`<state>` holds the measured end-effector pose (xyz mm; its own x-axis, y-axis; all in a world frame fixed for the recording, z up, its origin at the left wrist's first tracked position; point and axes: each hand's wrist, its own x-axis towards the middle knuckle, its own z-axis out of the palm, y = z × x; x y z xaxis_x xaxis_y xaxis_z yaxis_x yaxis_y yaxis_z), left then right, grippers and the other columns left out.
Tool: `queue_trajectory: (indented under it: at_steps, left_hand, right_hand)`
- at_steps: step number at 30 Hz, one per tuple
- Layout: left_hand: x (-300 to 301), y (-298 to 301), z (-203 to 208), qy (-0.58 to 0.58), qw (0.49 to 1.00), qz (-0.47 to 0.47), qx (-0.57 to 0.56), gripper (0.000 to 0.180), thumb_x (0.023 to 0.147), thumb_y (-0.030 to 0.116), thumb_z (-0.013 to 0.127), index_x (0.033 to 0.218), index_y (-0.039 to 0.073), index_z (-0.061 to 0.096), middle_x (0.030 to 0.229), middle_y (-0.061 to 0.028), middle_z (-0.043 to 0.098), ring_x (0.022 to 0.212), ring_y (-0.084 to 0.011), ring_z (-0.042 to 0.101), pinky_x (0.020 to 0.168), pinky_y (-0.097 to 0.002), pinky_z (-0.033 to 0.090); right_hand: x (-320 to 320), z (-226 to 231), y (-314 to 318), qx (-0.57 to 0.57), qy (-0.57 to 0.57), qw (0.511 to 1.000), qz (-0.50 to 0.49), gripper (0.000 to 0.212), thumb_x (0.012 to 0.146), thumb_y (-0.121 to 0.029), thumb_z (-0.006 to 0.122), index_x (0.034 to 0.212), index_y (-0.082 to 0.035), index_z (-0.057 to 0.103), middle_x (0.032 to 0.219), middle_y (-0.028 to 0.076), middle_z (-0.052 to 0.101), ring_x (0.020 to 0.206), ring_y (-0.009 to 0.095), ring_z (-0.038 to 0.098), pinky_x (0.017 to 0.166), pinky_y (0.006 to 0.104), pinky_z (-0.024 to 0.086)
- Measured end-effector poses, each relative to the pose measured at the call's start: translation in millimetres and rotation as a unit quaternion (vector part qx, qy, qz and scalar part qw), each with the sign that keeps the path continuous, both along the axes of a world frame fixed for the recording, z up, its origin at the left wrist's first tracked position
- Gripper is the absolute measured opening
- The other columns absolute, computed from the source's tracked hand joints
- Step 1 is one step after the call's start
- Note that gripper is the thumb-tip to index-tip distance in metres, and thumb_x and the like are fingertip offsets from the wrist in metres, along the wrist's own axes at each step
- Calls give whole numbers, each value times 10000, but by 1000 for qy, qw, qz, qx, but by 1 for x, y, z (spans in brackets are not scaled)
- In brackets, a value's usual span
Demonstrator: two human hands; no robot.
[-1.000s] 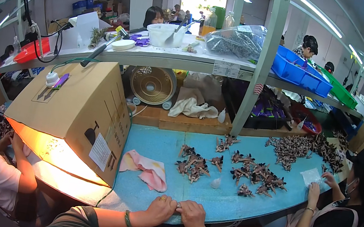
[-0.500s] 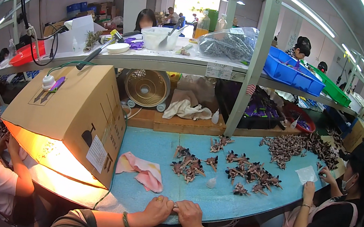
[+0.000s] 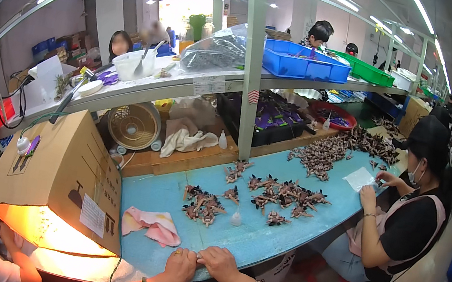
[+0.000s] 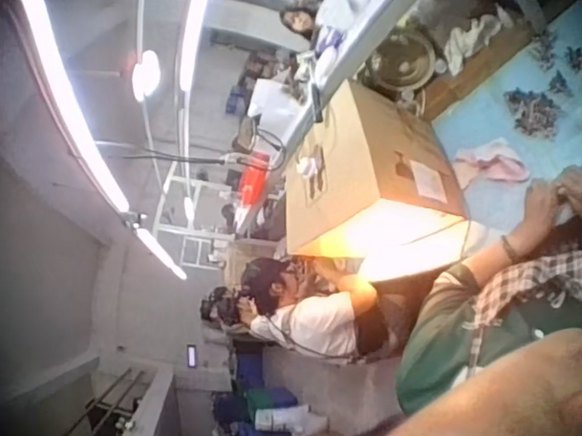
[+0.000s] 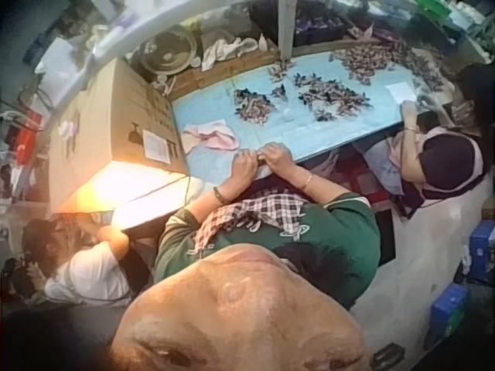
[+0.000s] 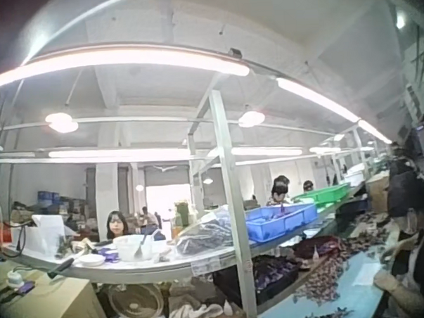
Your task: Assembling and gluing small components onto plastic figurines at a factory workbench.
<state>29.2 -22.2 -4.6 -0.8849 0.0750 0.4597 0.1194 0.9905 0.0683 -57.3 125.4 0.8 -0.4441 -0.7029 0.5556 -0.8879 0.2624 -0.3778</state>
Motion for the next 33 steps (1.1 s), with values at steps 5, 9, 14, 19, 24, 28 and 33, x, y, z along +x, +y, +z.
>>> queue_trajectory:
  at_steps: [5, 9, 14, 19, 24, 28, 33]
  left_hand:
    - [-2, 0, -1, 0, 1000, -5, -13, 85, 786, 146, 556, 764, 87, 499, 723, -99, 538, 682, -251, 548, 587, -367, 449]
    - [-4, -1, -4, 0, 1000, -7, -15, 85, 789, 146, 554, 763, 87, 499, 721, -99, 537, 676, -250, 546, 586, -367, 449]
    - [-6, -2, -4, 9, 1000, 0, -19, 106, 800, 164, 562, 761, 88, 499, 716, -99, 542, 684, -254, 557, 590, -369, 453]
    - [-2, -2, -1, 0, 1000, 15, -6, 114, 800, 172, 566, 779, 82, 498, 716, -95, 543, 690, -251, 561, 593, -364, 457]
    - [-3, 0, -4, 24, 1000, -9, -5, 120, 781, 179, 554, 793, 77, 494, 723, -86, 539, 704, -233, 554, 590, -346, 450]
    - [-1, 2, -7, 22, 1000, 20, 3, 121, 787, 182, 550, 798, 77, 492, 730, -84, 534, 708, -231, 544, 596, -341, 443]
    - [-1, 4, -8, 40, 999, 24, -2, 122, 759, 171, 548, 799, 73, 487, 746, -88, 528, 718, -238, 534, 610, -330, 438]
  right_hand:
    - [-1, -1, 3, 3, -1, 1000, -3, 200, 819, -271, 646, 951, -126, 608, 824, 20, 600, 809, 201, 596, 655, 335, 425]
    - [-2, 1, 3, 7, 6, 1000, 2, 207, 822, -269, 642, 964, -122, 602, 832, 16, 596, 815, 197, 592, 654, 333, 424]
    - [-4, 4, 0, 1, 9, 1000, 5, 199, 821, -261, 643, 956, -121, 600, 833, 16, 597, 818, 200, 592, 655, 334, 424]
    - [-2, 3, -4, -12, -19, 999, 29, 188, 798, -245, 668, 919, -111, 614, 847, 34, 629, 815, 233, 609, 670, 358, 435]
    - [-1, 0, -1, -3, -5, 1000, 8, 171, 795, -236, 657, 893, -107, 602, 825, 31, 613, 802, 230, 595, 661, 368, 412]
    - [-2, 0, -5, -11, -1, 1000, 9, 159, 803, -239, 650, 876, -105, 606, 819, 38, 611, 794, 242, 589, 667, 370, 411]
    - [-1, 0, -4, -10, -8, 1000, 17, 159, 812, -243, 640, 860, -95, 606, 820, 49, 611, 791, 255, 585, 677, 370, 413]
